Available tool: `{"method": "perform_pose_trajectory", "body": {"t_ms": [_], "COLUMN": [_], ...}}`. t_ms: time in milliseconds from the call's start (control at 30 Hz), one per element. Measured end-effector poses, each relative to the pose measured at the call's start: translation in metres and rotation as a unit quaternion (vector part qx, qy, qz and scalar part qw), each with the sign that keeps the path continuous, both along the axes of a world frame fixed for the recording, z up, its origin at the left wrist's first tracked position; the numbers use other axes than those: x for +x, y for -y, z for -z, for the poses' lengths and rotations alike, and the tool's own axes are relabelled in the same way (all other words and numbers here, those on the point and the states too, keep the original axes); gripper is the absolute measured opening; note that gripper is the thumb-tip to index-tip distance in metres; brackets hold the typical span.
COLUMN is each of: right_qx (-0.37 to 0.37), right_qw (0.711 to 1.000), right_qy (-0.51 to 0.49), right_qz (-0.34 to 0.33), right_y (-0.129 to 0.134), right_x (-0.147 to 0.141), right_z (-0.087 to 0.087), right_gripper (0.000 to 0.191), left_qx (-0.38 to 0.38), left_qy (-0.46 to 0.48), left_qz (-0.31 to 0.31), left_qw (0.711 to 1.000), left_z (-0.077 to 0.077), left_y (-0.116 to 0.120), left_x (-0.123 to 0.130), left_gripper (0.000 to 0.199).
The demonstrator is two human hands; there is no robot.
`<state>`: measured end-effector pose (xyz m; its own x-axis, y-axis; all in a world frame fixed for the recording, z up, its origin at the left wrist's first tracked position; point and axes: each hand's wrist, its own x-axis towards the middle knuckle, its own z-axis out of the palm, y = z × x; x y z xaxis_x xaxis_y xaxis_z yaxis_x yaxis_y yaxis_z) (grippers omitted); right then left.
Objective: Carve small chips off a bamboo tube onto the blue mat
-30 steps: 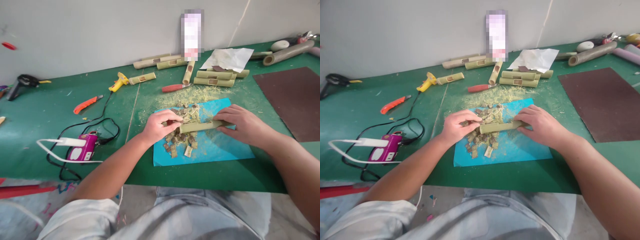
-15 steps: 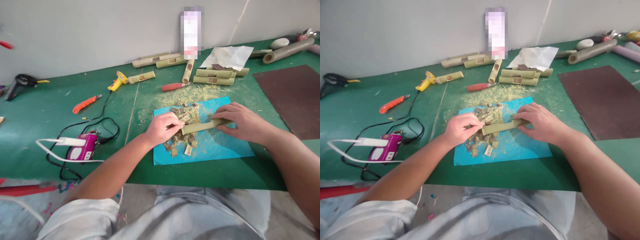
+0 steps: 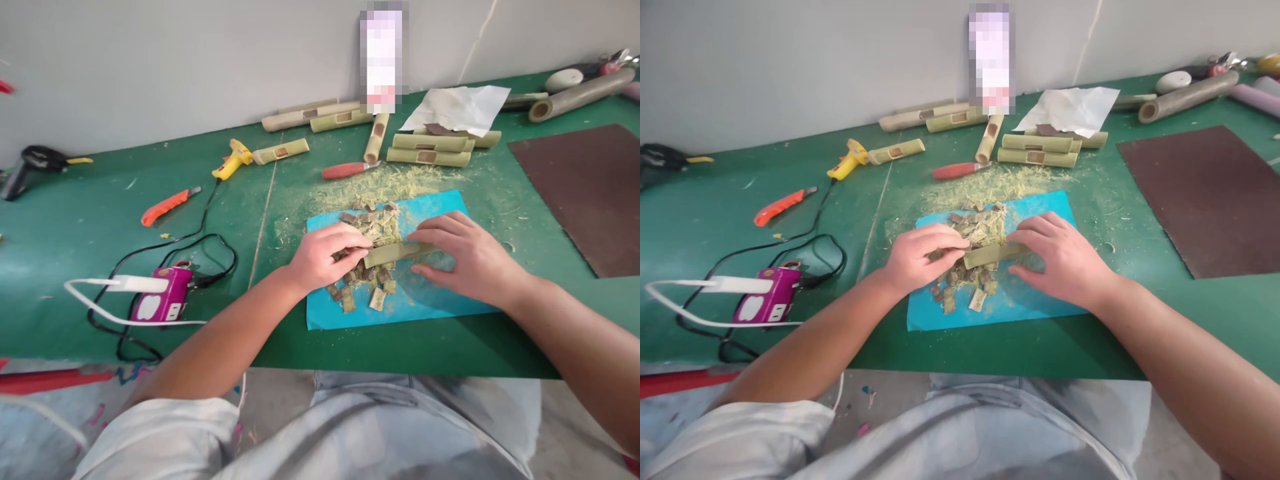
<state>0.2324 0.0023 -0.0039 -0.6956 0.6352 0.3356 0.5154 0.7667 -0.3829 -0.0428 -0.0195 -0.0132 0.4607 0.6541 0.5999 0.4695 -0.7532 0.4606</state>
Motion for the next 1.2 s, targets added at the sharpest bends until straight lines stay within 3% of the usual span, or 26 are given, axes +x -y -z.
{"method": "perform_pose_trajectory", "body": {"t_ms": [300, 433, 633, 900, 1200], "right_qx": [0.000, 0.000, -0.028, -0.041, -0.049], "right_qw": [1.000, 0.999, 0.999, 0.998, 0.998], "right_qy": [-0.020, -0.034, -0.037, -0.036, -0.027], "right_qz": [0.001, -0.007, -0.015, -0.026, -0.027], "right_y": [-0.002, -0.003, -0.008, -0.013, -0.014], "right_x": [-0.004, -0.007, -0.011, -0.012, -0.012], "right_z": [0.006, 0.009, 0.014, 0.014, 0.014], "right_gripper": [0.034, 0.032, 0.020, 0.018, 0.019], "left_qx": [0.010, 0.026, 0.023, -0.027, -0.041], "left_qy": [-0.032, -0.063, -0.081, -0.147, -0.151], "left_qz": [-0.041, -0.053, -0.005, 0.063, 0.068], "left_qw": [0.999, 0.996, 0.996, 0.987, 0.985], "left_z": [-0.008, -0.005, 0.002, -0.004, -0.005], "left_y": [0.008, 0.014, 0.014, 0.007, 0.003], "left_x": [0.001, -0.002, -0.003, -0.015, -0.006], "left_gripper": [0.005, 0.005, 0.009, 0.019, 0.020]}}
